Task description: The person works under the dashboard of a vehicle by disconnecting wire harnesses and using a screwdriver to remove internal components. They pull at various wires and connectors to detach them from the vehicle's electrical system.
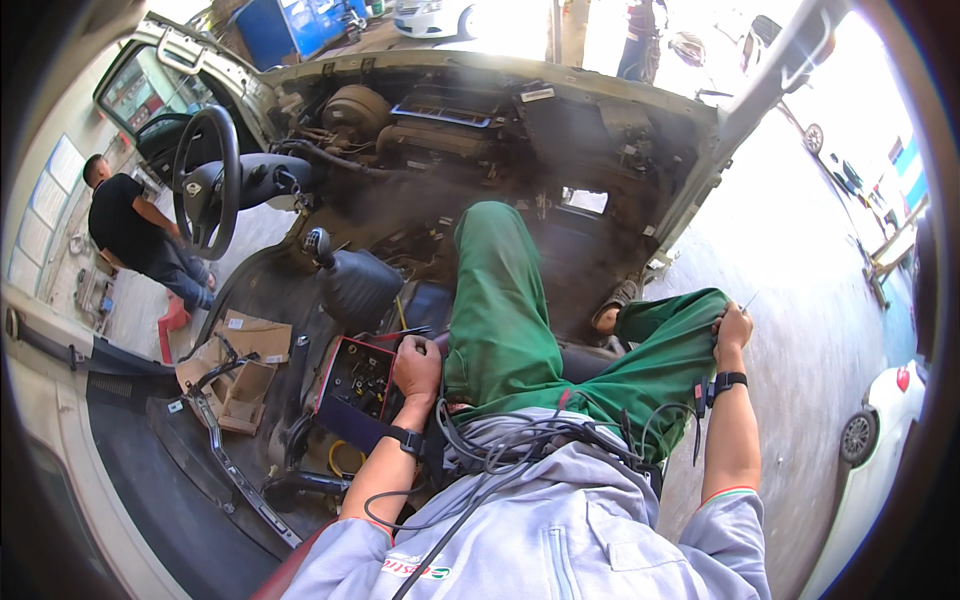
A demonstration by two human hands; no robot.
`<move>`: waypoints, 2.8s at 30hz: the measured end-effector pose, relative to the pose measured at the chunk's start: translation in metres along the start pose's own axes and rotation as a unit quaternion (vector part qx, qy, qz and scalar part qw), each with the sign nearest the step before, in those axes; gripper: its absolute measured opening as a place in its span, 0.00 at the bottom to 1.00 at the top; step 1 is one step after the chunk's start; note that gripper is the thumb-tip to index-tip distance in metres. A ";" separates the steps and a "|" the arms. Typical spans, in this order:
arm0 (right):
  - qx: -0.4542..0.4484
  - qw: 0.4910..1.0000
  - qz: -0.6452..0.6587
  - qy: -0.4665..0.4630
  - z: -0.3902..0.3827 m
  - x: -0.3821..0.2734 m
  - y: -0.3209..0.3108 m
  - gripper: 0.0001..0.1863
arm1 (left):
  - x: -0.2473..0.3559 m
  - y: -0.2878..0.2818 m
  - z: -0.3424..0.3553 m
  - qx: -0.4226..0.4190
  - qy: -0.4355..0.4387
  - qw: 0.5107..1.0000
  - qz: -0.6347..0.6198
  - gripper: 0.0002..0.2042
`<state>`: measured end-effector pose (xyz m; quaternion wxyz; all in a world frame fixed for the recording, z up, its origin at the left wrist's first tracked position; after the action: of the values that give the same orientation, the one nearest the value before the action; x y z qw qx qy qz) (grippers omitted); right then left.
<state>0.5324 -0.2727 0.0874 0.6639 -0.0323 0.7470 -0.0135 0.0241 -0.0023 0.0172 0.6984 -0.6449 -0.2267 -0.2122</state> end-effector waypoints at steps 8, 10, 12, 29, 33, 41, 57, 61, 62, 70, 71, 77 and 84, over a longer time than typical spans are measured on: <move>0.015 1.000 0.002 -0.003 -0.014 -0.012 0.007 0.07 | -0.006 0.006 0.001 0.008 0.009 1.000 0.008 0.10; 0.012 1.000 -0.002 -0.003 -0.006 -0.007 0.004 0.07 | -0.004 0.006 0.000 0.014 0.017 1.000 0.006 0.10; 0.007 1.000 -0.007 0.002 -0.005 -0.007 0.004 0.08 | -0.007 0.007 0.000 0.028 0.024 0.999 0.012 0.10; -0.374 0.922 -0.096 0.027 -0.104 -0.154 0.128 0.12 | 0.189 -0.081 0.072 -0.223 0.079 0.889 -0.393 0.14; -0.508 0.843 -0.122 -0.128 -0.144 -0.149 0.172 0.13 | 0.274 -0.043 0.066 -0.400 0.268 0.832 -0.277 0.24; -0.502 0.813 -0.266 -0.130 -0.117 -0.146 0.226 0.13 | 0.363 0.095 0.064 -0.554 -0.064 0.706 -0.437 0.22; -0.240 0.785 -0.389 -0.418 -0.029 -0.134 0.528 0.59 | 0.350 0.218 0.155 -0.511 -0.315 0.677 -0.426 0.21; -0.222 0.821 -0.310 -0.425 -0.016 -0.128 0.539 0.49 | 0.348 0.200 0.185 -0.471 -0.328 0.684 -0.451 0.19; -0.225 0.819 -0.311 -0.426 -0.017 -0.128 0.536 0.49 | 0.340 0.200 0.193 -0.470 -0.330 0.683 -0.452 0.19; -0.235 0.806 -0.205 -0.503 -0.035 -0.138 0.513 0.45 | 0.328 0.195 0.221 -0.417 -0.347 0.682 -0.490 0.16; -0.233 0.802 -0.215 -0.506 -0.036 -0.141 0.514 0.45 | 0.332 0.195 0.222 -0.411 -0.349 0.671 -0.509 0.16; -0.278 0.771 -0.183 -0.543 -0.069 -0.146 0.493 0.46 | 0.340 0.185 0.229 -0.376 -0.312 0.672 -0.556 0.17; -0.231 0.821 -0.180 -0.490 -0.045 -0.121 0.432 0.50 | 0.335 0.192 0.236 -0.329 -0.328 0.685 -0.561 0.16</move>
<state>0.4884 0.1651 0.1857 0.9013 -0.3204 0.2858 0.0576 0.3977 0.2466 0.0762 0.0730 -0.6144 -0.6764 -0.3996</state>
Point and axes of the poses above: each hand's wrist, its own z-axis towards the middle knuckle, its own y-axis out of the palm, x = y × z, the point moved 1 cm from there along z, towards the middle knuckle, and after that the axes turned 6 degrees about z, right-handed, at the moved point
